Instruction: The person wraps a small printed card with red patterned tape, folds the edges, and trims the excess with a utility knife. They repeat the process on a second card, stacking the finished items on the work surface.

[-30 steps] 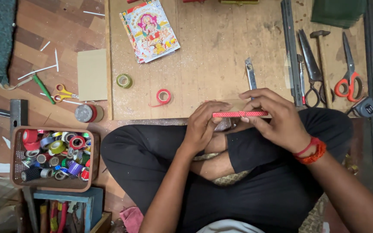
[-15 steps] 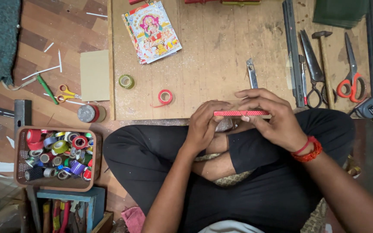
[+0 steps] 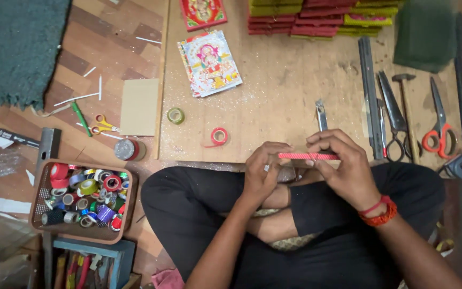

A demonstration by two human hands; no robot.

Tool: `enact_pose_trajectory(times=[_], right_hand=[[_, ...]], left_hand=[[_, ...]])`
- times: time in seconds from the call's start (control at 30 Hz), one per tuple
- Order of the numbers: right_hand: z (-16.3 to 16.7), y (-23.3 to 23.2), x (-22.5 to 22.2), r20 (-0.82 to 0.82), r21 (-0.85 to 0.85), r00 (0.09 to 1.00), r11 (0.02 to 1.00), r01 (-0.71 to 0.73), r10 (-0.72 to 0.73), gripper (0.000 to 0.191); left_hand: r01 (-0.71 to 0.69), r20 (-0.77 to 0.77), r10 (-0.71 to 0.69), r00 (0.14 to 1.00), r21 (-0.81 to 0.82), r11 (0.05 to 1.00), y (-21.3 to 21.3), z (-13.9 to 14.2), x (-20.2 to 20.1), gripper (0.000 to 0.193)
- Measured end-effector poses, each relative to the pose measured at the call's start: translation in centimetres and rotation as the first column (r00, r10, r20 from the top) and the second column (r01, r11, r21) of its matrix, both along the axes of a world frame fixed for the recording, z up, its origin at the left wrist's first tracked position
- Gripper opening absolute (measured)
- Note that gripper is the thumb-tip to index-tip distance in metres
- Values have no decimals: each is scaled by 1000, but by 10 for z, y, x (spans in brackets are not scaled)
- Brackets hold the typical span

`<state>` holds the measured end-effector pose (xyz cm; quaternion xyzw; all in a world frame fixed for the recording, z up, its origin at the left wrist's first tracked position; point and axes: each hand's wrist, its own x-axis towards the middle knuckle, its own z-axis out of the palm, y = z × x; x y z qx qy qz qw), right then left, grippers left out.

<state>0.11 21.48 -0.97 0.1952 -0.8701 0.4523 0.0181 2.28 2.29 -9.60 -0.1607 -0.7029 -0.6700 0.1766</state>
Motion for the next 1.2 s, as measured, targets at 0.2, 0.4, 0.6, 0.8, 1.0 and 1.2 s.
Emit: enact_pose_trajectory(times=[0.2,0.4,0.6,0.8,1.0,1.2], right_hand=[[10,-8,1,-36,69,999,997,27,-24,21],[26,-10,-4,-179,456,979,890,-7,100,21],[19,-5,-52,-175,213,978,965,153,-116,26],[49,27,-170,451,-642,860,582,499,-240,19],[75,9,-241,586,-735,810,434,520,22,20],[82,-9,-252,418,-312,871,860,404,-258,40]], left_hand=[[-33,24,33,999,29,999,-8,3,4,17],[-163,9,163,987,-25,986,-13,4,4,28],[-441,-207,402,892,-206,874,-38,5,1,50],[-411,112,397,911,166,897,-76,-12,-7,38],[-440,225,404,887,142,887,-73,-24,-15,28],[-452,272,400,875,164,877,-77,-27,-17,22]])
